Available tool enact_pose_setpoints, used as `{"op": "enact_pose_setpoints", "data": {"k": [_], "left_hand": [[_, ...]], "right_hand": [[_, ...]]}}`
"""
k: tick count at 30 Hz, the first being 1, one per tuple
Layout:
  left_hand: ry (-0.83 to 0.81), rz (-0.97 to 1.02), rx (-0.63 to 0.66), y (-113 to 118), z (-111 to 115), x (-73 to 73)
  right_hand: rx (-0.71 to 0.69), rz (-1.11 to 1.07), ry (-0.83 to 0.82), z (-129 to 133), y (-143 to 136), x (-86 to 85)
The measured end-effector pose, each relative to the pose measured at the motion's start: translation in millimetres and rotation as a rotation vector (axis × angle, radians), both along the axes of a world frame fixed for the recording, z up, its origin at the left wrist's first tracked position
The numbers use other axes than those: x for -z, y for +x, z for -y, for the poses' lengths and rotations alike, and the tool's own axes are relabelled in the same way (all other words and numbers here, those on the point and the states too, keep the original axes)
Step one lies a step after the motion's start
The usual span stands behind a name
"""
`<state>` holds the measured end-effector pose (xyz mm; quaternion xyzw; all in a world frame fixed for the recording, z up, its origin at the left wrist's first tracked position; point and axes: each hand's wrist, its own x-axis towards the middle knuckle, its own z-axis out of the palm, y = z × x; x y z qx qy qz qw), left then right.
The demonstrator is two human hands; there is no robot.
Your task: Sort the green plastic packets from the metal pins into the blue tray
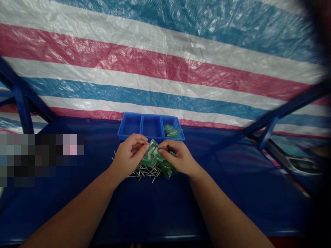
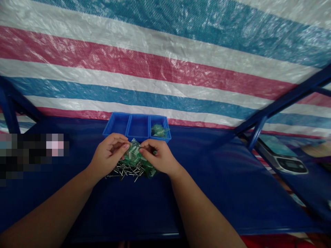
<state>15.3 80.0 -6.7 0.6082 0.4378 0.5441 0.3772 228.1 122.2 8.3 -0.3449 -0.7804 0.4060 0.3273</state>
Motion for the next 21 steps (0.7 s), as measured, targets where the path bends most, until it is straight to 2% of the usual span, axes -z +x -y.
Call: {"op": "enact_pose_setpoints", "data": {"k": [2,4,7,10,12,15,18,21], "left_hand": [[-0.006,-0.008,-0.024,-1.2,-1.2,-0.1],[0.021,-0.085,-0.078,-3.9,-2.7,-0.2],[0.090,-0.273,-0.114,-8.2,-4.5,0.2],[0.149,-0.413,-0.070,-9.8,-5.6,1.1],[0.170,-0.475,-0.029,-9.3,-5.9,1.4],[0.175,-0.533,0.018,-8.4,-5.9,1.2],[0.165,-0.555,0.041,-8.8,-5.6,1.7],[0.155,-0.571,0.057,-9.7,-5.6,3.8]], "right_hand": [[0.022,-0.074,-0.063,-1.3,0.9,0.4],[0.102,-0.173,-0.081,-4.5,3.0,-0.5],[0.284,-0.324,-0.049,-13.4,9.8,-1.2],[0.522,-0.400,0.015,-26.4,22.0,2.6],[0.668,-0.318,0.076,-34.9,32.4,6.8],[0.790,0.014,0.327,-42.7,45.6,11.2],[0.721,0.294,0.556,-43.4,49.4,12.8],[0.643,0.420,0.601,-41.3,45.0,16.3]]}}
